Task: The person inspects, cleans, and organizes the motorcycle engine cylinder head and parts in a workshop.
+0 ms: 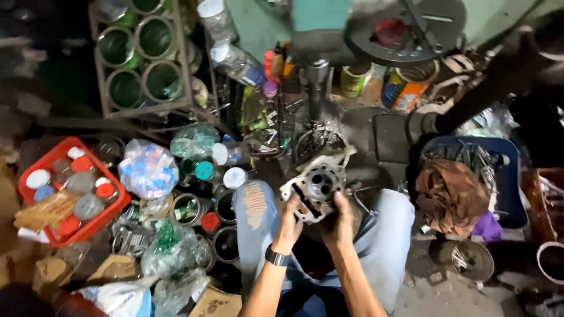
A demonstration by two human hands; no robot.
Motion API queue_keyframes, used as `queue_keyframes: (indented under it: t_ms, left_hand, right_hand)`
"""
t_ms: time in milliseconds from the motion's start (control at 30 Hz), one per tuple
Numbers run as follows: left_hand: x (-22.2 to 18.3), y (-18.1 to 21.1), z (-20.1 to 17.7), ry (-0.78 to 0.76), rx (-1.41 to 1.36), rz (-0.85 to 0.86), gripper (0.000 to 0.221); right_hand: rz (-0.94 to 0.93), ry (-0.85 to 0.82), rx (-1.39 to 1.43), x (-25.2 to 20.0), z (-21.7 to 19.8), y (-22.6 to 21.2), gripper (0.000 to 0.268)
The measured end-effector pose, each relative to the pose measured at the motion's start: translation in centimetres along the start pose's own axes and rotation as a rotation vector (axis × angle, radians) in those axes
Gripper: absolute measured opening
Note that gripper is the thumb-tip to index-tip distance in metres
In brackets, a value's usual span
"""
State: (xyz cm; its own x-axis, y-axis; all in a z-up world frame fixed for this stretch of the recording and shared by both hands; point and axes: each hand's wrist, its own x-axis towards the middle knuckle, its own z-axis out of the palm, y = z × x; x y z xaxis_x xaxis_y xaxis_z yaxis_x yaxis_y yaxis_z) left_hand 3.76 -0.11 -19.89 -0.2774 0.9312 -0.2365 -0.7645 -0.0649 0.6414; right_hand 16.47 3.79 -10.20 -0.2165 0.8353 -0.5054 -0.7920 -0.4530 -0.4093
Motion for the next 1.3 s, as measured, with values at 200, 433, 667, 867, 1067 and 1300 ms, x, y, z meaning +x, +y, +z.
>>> queue_keyframes:
  t_ms: [200,433,667,867,1067,1300]
  left_hand:
    - [-1.2,3.1,5.0,0.428,-0.041,0.049,0.043]
    - [-1.2,10.9,13.2,0.414,-0.366,0.066,0.053]
    - [-1.6,11.5,6.4,0.417,0.048,0.402,0.058]
    - [-5.0,15.2,10.9,0.499,-0.254,0.238,0.054]
    - [-7.8,15.4,9.7,0.540,-0.306,0.249,0.042]
    - [-7.9,13.7,9.2,0.420,-0.323,0.213,0.041]
  right_hand:
    - [-0.195,-0.034,-0.185,-0.7,2.3,0.1,0.065]
    - [-0.217,-0.278,-1.252,-4.5,-2.0,-10.2,0.081]
    - [-0.904,0.822,-1.635,14.0,-43.7,-28.7,0.024]
    - [-0.612,1.350,-1.981,25.8,-54.8,-34.3,0.056]
    - [-0.613,1.256,-1.814,24.0,-45.4,-35.8,0.068]
    - [-0.610,0.942,-1.729,25.1,-43.0,-36.9,0.054]
